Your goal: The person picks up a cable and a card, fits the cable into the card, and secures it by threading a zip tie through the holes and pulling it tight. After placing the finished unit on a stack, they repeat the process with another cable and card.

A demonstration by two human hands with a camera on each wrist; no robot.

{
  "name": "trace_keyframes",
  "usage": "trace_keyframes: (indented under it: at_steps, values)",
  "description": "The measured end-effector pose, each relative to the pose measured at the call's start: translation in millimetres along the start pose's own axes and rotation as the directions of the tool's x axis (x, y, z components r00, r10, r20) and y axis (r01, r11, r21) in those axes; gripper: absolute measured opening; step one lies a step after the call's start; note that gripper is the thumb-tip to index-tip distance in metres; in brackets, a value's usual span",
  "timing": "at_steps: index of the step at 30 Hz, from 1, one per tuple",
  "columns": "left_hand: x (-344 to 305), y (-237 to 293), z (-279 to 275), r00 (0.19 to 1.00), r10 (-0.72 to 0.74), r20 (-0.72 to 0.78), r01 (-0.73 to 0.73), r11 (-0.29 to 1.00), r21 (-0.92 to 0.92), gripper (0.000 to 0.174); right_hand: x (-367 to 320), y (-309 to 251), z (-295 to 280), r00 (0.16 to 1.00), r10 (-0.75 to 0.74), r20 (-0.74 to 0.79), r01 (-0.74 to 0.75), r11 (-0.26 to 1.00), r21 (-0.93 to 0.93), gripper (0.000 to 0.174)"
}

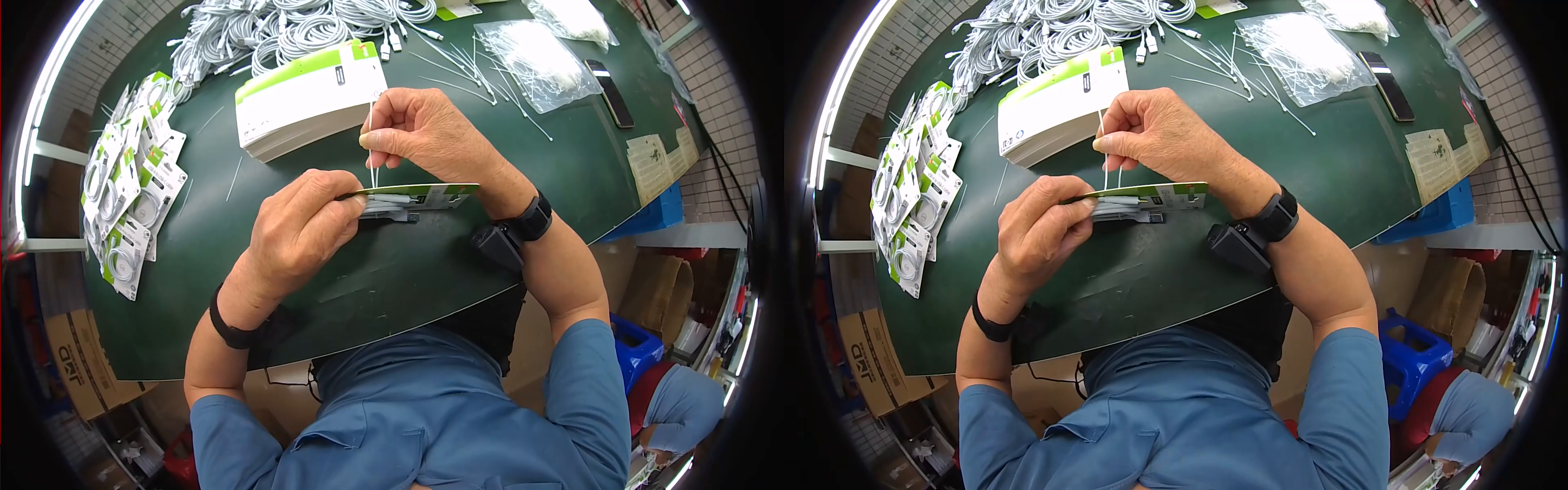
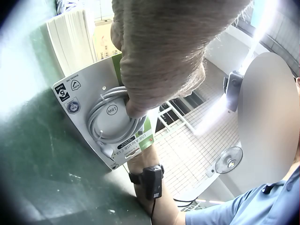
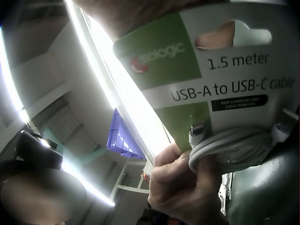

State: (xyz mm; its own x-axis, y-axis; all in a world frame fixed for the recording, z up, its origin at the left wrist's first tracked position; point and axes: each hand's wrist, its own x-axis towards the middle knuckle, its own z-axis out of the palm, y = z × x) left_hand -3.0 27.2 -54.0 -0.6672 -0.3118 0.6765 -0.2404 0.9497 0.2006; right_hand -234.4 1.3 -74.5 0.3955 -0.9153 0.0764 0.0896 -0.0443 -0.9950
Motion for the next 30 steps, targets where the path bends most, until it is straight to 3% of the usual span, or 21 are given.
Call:
trace_keyframes:
  at_steps: [30]
  values:
    - [-1.7,-4.5,0.5,1.0,-0.009,0.001,0.009,0.999,-0.034,0.025,2.3,3.1,1.9,0.997,0.022,-0.069,-0.026,0.998,-0.05,0.009]
